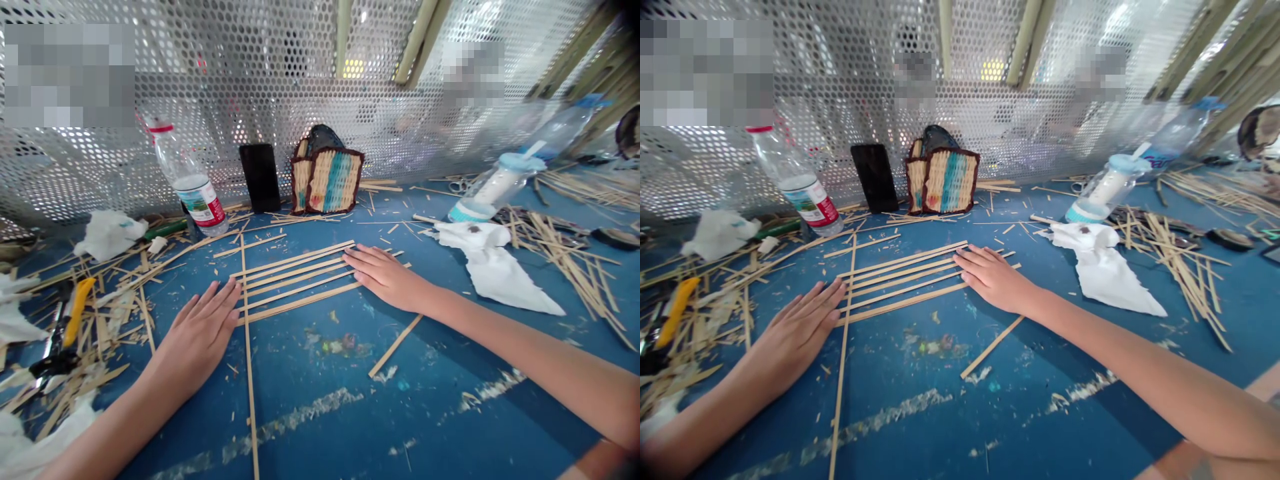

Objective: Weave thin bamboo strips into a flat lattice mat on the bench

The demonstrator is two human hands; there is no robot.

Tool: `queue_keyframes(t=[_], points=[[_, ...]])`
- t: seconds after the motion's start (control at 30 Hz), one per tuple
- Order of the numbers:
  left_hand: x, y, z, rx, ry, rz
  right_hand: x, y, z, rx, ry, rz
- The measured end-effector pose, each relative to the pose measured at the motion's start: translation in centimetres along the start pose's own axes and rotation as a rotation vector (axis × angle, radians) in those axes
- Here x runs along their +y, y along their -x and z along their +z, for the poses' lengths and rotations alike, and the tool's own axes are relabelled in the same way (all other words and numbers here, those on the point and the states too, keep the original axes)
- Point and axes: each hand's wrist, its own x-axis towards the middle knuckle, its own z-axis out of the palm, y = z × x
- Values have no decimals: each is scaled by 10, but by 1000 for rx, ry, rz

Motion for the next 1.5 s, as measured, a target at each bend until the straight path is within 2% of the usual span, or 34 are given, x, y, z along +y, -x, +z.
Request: queue_keyframes(t=[0.83,0.93,1.0,1.1,1.13,1.2,1.27,1.33,1.4,1.5], points=[[-8,6,-1,118,131,49,-7,8,-5,284,-16,-63],[-7,9,-5,156,112,86,-4,9,-12,335,20,-56],[-5,11,-8,176,96,98,4,14,-27,369,82,-34],[-3,14,-10,204,68,116,35,41,-69,374,173,146],[-3,14,-10,212,56,122,49,56,-86,373,193,285],[-3,15,-10,228,30,129,84,96,-116,394,268,667],[-2,14,-9,241,3,141,119,142,-133,403,339,929],[-2,13,-9,256,-13,160,149,182,-132,366,278,1084],[-1,13,-10,258,-18,170,168,211,-116,308,181,1251],[0,14,-11,240,-19,152,178,230,-87,305,140,1303]])
